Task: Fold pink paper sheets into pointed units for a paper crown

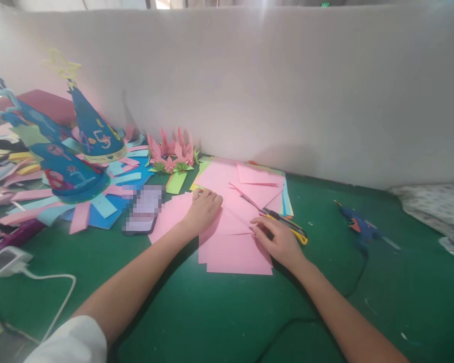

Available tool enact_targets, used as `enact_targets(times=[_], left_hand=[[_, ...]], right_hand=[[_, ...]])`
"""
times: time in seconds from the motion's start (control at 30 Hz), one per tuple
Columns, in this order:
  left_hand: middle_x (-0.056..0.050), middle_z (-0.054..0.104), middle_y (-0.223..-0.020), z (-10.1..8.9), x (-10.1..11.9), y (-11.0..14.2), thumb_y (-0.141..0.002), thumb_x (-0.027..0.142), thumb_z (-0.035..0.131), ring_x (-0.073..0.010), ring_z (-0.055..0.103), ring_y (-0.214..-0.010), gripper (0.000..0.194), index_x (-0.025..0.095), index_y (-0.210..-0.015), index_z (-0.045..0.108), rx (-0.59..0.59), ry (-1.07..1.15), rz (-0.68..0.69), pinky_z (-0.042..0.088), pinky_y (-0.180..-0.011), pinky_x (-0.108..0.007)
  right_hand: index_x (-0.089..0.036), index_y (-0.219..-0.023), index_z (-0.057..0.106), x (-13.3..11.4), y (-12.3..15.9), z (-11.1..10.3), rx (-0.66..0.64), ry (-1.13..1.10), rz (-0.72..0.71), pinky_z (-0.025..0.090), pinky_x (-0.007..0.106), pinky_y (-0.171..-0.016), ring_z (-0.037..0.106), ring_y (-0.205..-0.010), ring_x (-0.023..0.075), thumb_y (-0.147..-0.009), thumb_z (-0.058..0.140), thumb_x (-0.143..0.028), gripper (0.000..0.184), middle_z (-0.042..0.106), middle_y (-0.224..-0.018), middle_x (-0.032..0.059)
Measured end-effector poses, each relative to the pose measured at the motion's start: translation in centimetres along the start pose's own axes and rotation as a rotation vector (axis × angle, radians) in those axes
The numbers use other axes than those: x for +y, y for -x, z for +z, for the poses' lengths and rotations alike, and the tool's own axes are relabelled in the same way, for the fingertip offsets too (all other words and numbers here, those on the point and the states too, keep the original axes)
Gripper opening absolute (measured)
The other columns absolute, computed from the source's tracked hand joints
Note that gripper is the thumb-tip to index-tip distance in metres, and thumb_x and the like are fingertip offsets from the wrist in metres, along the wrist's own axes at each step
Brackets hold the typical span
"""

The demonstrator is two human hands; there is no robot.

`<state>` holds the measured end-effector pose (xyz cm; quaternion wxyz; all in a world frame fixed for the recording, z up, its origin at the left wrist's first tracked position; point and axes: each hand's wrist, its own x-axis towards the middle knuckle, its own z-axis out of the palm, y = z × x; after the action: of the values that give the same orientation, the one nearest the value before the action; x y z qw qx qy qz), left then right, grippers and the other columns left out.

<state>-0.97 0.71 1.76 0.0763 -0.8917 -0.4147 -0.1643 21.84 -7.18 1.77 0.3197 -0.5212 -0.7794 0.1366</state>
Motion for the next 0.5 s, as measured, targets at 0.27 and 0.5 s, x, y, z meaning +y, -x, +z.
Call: enact_targets(times=[0.27,0.5], left_hand=[[-0.003,0.066,-0.085,-1.3,0.2,-0.6,-0.086,0.012,0.041,-0.0191,0.055,-0.085,0.014,0.019,-0.084,0.053,0.038,0.303,-0.081,0.027,-0.083,-0.038],[-0.013,0.042,-0.127,-0.3,-0.3,-0.4,-0.082,0.028,0.057,-0.0249,0.041,-0.119,0.038,0.021,-0.116,0.043,0.435,0.524,-0.332,0.035,-0.093,-0.041]], right_hand=[[-0.018,-0.076,0.063,0.9,-0.3,0.7,0.001,-0.091,0.096,0.049,0.033,-0.068,0.061,-0.073,0.0215,-0.086,0.05,-0.035,0.024,0.067,-0.076,0.006],[-0.016,-0.084,0.07,1.4,-0.3,0.1,0.108,-0.356,0.378,0.05,0.034,-0.069,0.063,-0.076,0.0237,-0.078,0.056,-0.047,0.034,0.07,-0.079,0.0036]])
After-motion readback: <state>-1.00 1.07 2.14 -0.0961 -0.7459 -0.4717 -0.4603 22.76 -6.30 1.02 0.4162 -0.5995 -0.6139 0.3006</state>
